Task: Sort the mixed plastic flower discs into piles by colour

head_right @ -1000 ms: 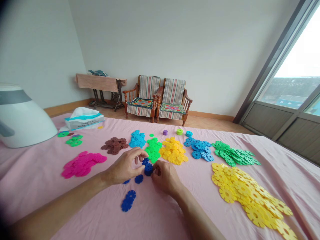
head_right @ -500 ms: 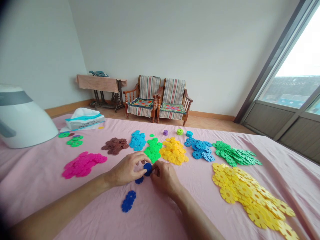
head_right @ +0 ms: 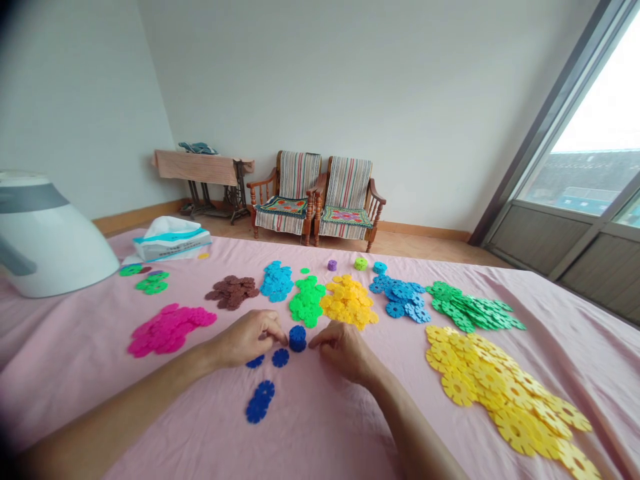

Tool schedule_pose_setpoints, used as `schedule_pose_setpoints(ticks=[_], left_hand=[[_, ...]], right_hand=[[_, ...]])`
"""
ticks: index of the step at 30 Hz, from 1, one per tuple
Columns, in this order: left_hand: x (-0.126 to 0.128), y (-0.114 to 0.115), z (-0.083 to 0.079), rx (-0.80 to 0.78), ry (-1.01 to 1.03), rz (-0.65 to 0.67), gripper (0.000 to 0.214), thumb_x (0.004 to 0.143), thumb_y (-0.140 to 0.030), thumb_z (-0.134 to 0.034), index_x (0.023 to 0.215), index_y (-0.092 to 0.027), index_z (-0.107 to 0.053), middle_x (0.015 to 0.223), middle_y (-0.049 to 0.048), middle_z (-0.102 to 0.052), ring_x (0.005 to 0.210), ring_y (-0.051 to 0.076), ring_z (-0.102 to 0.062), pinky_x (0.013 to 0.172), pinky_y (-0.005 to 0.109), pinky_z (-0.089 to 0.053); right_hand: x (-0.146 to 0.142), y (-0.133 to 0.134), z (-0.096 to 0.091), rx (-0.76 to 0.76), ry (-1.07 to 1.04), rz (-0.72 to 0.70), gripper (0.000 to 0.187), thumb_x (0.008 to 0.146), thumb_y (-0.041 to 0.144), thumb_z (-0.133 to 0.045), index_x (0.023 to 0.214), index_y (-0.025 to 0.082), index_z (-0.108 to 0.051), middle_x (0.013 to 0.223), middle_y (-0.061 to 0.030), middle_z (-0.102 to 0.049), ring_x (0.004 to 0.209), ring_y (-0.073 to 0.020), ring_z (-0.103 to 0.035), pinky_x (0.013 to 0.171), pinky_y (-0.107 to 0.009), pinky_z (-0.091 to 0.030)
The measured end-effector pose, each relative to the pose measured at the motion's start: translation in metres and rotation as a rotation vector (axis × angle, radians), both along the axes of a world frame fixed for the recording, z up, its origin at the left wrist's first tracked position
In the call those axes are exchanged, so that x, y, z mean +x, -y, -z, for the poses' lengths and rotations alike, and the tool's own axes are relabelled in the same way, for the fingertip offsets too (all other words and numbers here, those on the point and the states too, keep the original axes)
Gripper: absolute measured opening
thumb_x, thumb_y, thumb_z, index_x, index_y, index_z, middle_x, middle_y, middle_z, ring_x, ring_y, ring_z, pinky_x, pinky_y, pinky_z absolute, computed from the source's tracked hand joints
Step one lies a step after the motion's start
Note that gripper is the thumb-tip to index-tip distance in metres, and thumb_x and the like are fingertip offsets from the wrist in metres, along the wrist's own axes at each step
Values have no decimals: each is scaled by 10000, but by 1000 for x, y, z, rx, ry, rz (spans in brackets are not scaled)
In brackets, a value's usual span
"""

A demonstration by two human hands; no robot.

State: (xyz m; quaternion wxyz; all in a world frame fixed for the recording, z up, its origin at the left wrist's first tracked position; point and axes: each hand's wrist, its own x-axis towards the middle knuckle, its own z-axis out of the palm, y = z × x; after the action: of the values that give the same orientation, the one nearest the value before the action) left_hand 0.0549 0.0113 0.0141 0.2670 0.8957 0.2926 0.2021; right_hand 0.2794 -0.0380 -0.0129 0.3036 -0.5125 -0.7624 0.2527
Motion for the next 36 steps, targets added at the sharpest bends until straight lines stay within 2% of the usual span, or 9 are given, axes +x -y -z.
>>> schedule_pose_setpoints(ticks=[8,15,19,21,23,26,29,32,36], left_hand=[[-2,-1,2,-27,-1,44,494,585,24,-399,816,-227,-756,724,-6,-682,707,135,-594,640,200,-421],[1,2,-1,-34,23,54,467,610,30,-408,815,-208,-754,754,0,-697,711,126,-608,648,193,-436],[1,-1,-1,13,46,-111,432,591,39,-402,728,-190,-742,726,-2,-702,719,132,-613,678,209,-441],[0,-4,-1,60,66,-211,389,607,30,-412,689,-181,-728,708,1,-694,694,131,-604,670,216,-434],[-3,-5,-1,110,79,-271,342,621,15,-427,651,-174,-710,689,4,-681,686,134,-594,661,221,-423],[-12,-1,1,124,70,-294,311,616,8,-429,622,-165,-687,685,11,-671,696,141,-594,646,222,-411],[-24,5,5,86,47,-294,312,616,-1,-418,630,-163,-684,698,14,-666,666,134,-592,611,217,-401],[-35,8,11,63,43,-332,326,618,-8,-411,654,-167,-694,699,14,-663,643,133,-582,590,217,-392],[-39,6,17,53,76,-363,326,624,-16,-417,669,-170,-701,692,15,-661,645,137,-579,581,216,-388]], right_hand=[[1,-1,-1,31,-1,-126,462,662,6,-409,848,251,-755,752,3,-689,695,-130,-563,633,-218,-416],[-1,1,-2,54,-4,-70,381,685,30,-433,818,217,-738,744,-7,-672,673,-120,-556,616,-215,-407],[-9,6,-6,105,27,18,193,733,101,-491,736,170,-672,694,-10,-640,621,-111,-537,569,-206,-404],[-20,14,-11,149,63,8,159,762,129,-499,710,172,-643,653,-1,-617,587,-103,-522,539,-199,-384],[-34,23,-14,187,119,-4,168,797,136,-486,763,188,-642,680,1,-635,601,-103,-549,546,-200,-375],[-56,37,-14,216,289,-3,202,840,151,-461,952,214,-617,774,-19,-685,651,-138,-623,551,-219,-370],[-71,41,-8,208,526,8,249,848,161,-457,1078,192,-546,728,-44,-688,595,-185,-646,471,-235,-306],[-77,40,-3,190,650,31,207,851,146,-445,1037,172,-531,698,-53,-680,557,-196,-644,433,-242,-235],[-77,39,-9,122,656,50,145,857,152,-435,948,174,-546,715,-62,-684,586,-201,-648,449,-250,-215]])
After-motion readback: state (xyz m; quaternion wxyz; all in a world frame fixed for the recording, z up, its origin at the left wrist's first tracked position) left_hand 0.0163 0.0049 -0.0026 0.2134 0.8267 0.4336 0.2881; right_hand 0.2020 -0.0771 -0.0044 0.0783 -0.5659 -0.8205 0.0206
